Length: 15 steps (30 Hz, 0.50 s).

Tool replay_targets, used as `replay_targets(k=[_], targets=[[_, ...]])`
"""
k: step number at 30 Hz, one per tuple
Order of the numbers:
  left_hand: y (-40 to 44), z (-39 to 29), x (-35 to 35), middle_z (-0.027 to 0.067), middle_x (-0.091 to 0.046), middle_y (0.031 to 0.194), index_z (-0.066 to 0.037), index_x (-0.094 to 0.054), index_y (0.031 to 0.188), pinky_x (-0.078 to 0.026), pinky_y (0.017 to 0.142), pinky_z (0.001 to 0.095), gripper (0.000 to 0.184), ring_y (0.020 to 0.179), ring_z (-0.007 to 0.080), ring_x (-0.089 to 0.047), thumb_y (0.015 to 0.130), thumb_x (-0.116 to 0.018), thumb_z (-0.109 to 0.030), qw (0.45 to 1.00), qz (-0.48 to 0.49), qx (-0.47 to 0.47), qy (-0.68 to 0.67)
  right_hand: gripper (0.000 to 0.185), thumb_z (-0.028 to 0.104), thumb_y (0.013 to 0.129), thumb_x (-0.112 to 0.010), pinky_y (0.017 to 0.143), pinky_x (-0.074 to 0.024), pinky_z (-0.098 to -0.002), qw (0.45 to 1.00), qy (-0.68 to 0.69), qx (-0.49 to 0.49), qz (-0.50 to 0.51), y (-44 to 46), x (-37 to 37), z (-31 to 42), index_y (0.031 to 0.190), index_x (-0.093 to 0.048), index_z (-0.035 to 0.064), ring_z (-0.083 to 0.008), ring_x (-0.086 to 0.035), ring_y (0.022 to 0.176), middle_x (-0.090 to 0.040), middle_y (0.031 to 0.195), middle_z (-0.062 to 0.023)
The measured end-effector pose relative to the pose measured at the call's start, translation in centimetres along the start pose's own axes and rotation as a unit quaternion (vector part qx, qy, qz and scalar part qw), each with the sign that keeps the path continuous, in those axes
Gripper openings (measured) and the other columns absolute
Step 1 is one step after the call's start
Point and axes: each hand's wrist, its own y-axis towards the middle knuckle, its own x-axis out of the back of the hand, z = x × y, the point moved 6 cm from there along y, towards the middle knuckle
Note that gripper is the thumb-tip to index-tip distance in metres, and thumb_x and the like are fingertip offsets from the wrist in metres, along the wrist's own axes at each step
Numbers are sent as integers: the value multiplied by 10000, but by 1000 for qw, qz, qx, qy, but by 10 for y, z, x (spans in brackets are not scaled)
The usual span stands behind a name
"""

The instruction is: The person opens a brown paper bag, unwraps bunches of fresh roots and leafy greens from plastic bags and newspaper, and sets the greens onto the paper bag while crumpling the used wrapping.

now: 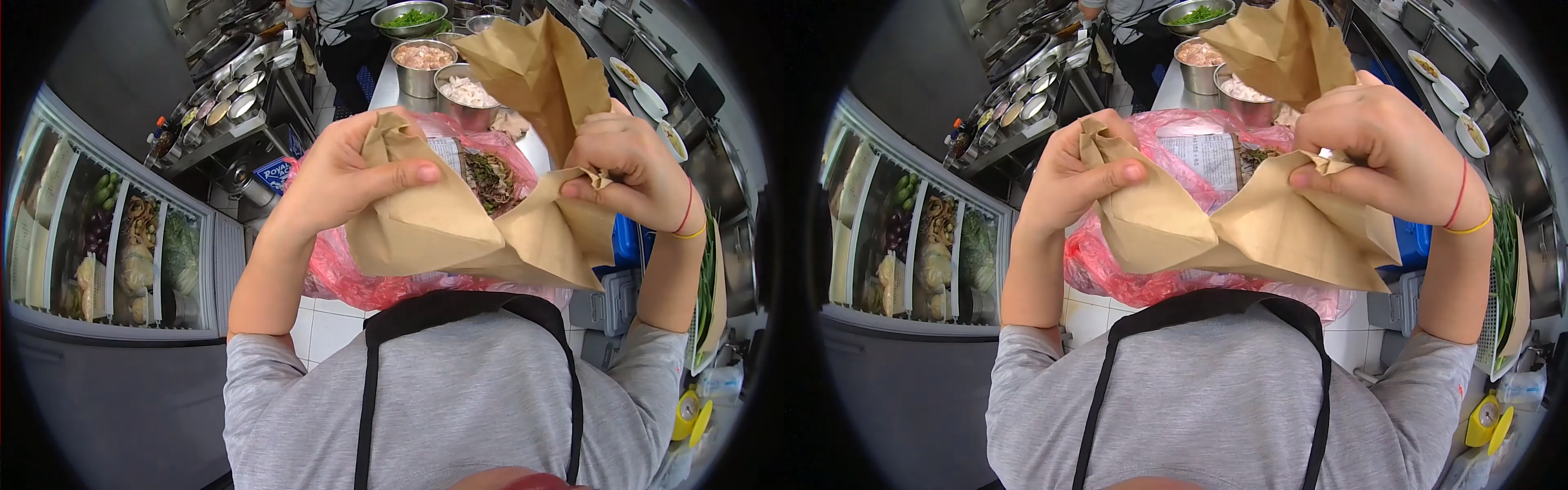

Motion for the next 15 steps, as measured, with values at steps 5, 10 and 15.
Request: replay_targets(k=[5, 10, 15], targets=[[-2, 0, 11, 0, -618, 797, -34, -592, 891, -466, 666, 214, 202, 746, 60, -575, 773, -721, -137, 997, -62, -28, -31, 243, 149, 731, -682, 571, -287, -325, 999, -27, -24, -40, -11, 11, -7, 674, -480, 27, -254, -429, 581, -426, 594, -87], [2, -1, 18, 6, -605, 846, -29, -551, 983, -463, 697, 226, 330, 769, 71, -566, 750, -744, -161, 989, -124, -77, -4, 242, 133, 742, -674, 560, -278, -321, 996, -7, -60, -69, -22, 17, -19, 657, -474, 26, -241, -394, 564, -409, 587, -81], [4, -21, 20, 143, -502, 1130, -5, -426, 1212, -408, 857, 332, 744, 1039, 223, -503, 646, -799, -312, 828, -264, -278, 409, 237, 112, 750, -671, 554, -282, -294, 990, -5, -118, -75, -30, 24, -26, 683, -470, 7, -193, -358, 569, -375, 599, -64]])
